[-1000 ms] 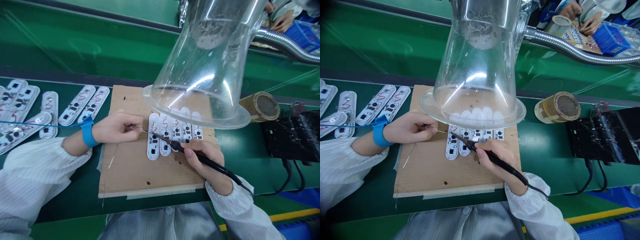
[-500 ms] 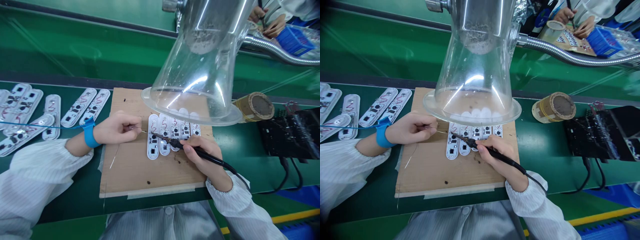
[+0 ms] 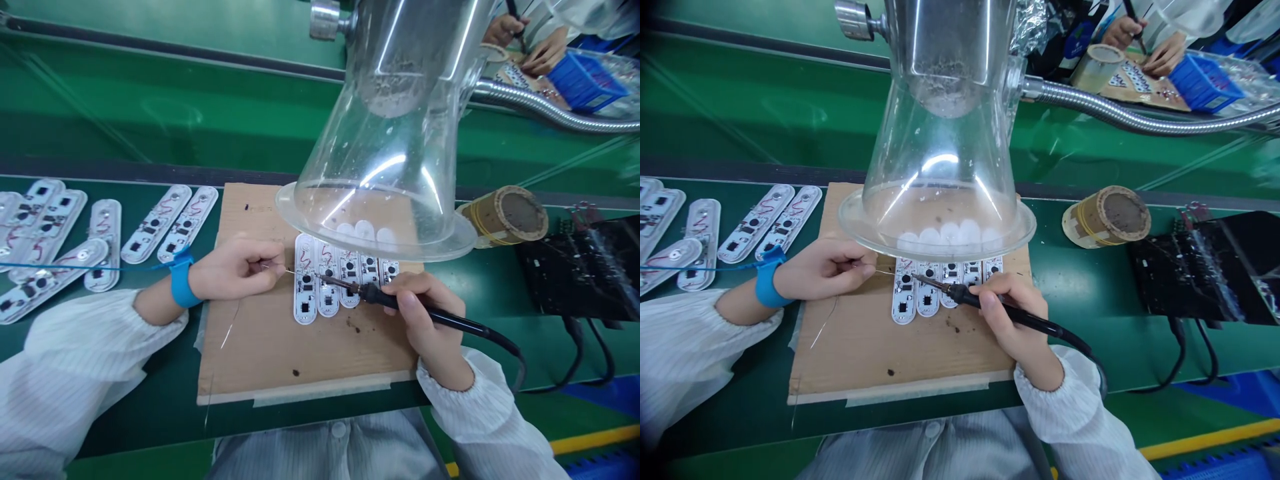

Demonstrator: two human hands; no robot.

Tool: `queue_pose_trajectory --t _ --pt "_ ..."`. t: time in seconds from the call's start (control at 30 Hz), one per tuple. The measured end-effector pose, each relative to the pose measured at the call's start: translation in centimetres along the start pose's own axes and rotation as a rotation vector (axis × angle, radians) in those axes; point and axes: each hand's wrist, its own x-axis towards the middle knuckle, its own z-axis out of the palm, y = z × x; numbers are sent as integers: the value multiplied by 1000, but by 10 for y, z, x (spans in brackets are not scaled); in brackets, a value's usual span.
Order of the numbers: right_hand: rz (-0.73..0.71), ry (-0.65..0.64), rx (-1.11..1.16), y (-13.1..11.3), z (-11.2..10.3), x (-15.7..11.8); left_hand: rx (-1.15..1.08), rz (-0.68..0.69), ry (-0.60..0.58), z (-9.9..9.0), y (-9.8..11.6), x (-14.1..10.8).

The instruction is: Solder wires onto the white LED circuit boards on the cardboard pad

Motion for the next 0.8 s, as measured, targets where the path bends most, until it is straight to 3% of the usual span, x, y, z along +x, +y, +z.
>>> queue_pose_trajectory --t 0.33,0.8 --pt "-49 -62 -27 -2 2 0 103 55 6 2 -1 2" --pt "-35 -185 -68 -9 5 3 108 -13 35 -1 1 0"
